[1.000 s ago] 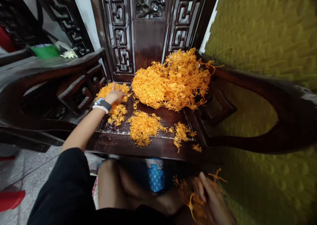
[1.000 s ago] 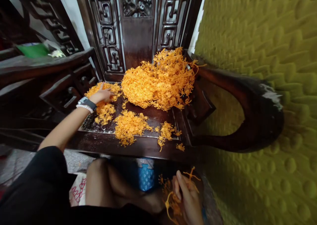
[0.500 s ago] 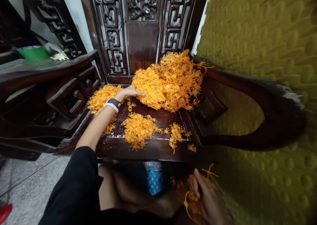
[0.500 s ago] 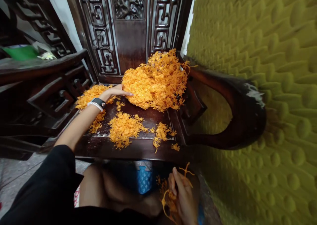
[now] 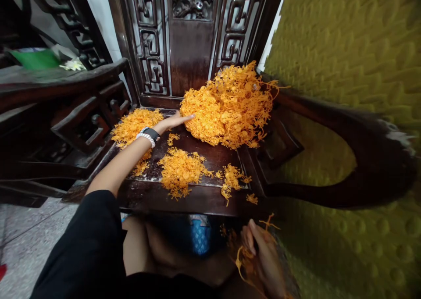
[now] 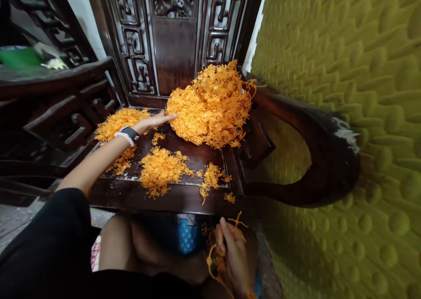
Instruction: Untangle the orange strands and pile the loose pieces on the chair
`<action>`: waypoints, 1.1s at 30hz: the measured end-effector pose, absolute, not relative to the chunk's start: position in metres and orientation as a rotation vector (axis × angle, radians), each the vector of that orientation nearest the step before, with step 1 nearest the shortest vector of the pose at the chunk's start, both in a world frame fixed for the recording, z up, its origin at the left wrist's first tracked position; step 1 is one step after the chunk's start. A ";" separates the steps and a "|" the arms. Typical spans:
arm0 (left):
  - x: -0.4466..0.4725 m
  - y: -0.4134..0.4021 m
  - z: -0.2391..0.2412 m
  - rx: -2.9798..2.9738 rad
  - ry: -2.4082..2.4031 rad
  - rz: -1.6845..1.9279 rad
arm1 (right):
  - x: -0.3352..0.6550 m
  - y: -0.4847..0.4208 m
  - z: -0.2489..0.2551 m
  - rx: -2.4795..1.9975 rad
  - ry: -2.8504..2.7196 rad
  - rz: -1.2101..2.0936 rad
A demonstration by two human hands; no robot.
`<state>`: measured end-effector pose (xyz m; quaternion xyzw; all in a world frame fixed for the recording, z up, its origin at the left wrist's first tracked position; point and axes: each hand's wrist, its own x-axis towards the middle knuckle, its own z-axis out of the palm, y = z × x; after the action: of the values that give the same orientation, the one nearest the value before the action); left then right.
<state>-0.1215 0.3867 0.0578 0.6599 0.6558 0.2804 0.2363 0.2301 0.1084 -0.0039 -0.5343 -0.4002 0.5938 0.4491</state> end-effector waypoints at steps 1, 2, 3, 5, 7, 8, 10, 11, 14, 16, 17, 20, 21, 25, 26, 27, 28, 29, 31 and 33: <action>-0.126 0.379 0.053 1.860 1.856 0.707 | 0.229 0.106 -0.003 -1.320 -1.004 1.477; -0.129 0.372 0.047 1.932 1.912 0.620 | 0.228 0.104 -0.003 -1.320 -1.014 1.488; -0.132 0.364 0.041 2.016 1.958 0.515 | 0.228 0.101 -0.003 -1.320 -1.020 1.499; -0.138 0.349 0.030 2.153 2.019 0.299 | 0.226 0.097 -0.003 -1.318 -1.029 1.519; -0.147 0.338 0.024 2.173 2.062 0.194 | 0.225 0.093 -0.003 -1.315 -1.037 1.531; -0.152 0.335 0.024 2.168 2.098 0.160 | 0.224 0.092 -0.003 -1.313 -1.040 1.538; -0.165 0.330 0.030 2.159 2.165 0.116 | 0.224 0.090 -0.003 -1.311 -1.034 1.547; -0.170 0.329 0.035 2.163 2.180 0.109 | 0.223 0.089 -0.003 -1.307 -1.031 1.550; -0.173 0.320 0.052 2.217 2.182 0.185 | 0.224 0.086 0.001 -1.290 -1.031 1.534; -0.158 0.304 0.063 2.265 2.180 0.316 | 0.225 0.085 0.004 -1.285 -1.026 1.511; -0.146 0.293 0.068 2.285 2.173 0.381 | 0.227 0.084 0.005 -1.285 -1.021 1.502; -0.088 0.250 0.076 2.405 1.987 0.509 | 0.231 0.082 0.008 -1.290 -1.013 1.490; -0.065 0.236 0.077 2.499 1.816 0.568 | 0.232 0.081 0.009 -1.289 -1.013 1.481; 0.030 0.206 0.068 2.744 1.481 0.584 | 0.235 0.073 0.013 -1.271 -1.025 1.438; 0.051 0.206 0.064 2.769 1.439 0.561 | 0.236 0.069 0.014 -1.269 -1.018 1.435; 0.070 0.208 0.060 2.785 1.402 0.537 | 0.236 0.066 0.015 -1.267 -1.004 1.432; 0.087 0.211 0.055 2.794 1.374 0.507 | 0.236 0.062 0.015 -1.264 -0.986 1.431; 0.102 0.214 0.051 2.792 1.355 0.462 | 0.236 0.059 0.016 -1.260 -0.968 1.429; 0.124 0.220 0.042 2.769 1.368 0.363 | 0.236 0.053 0.016 -1.244 -0.946 1.430; 0.136 0.224 0.036 2.770 1.410 0.298 | 0.238 0.049 0.016 -1.225 -0.945 1.430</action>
<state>0.1357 0.2239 0.0357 0.8871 0.4515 0.0954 0.0098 0.2378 0.0492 0.0156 -0.5053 -0.3899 0.5898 0.4948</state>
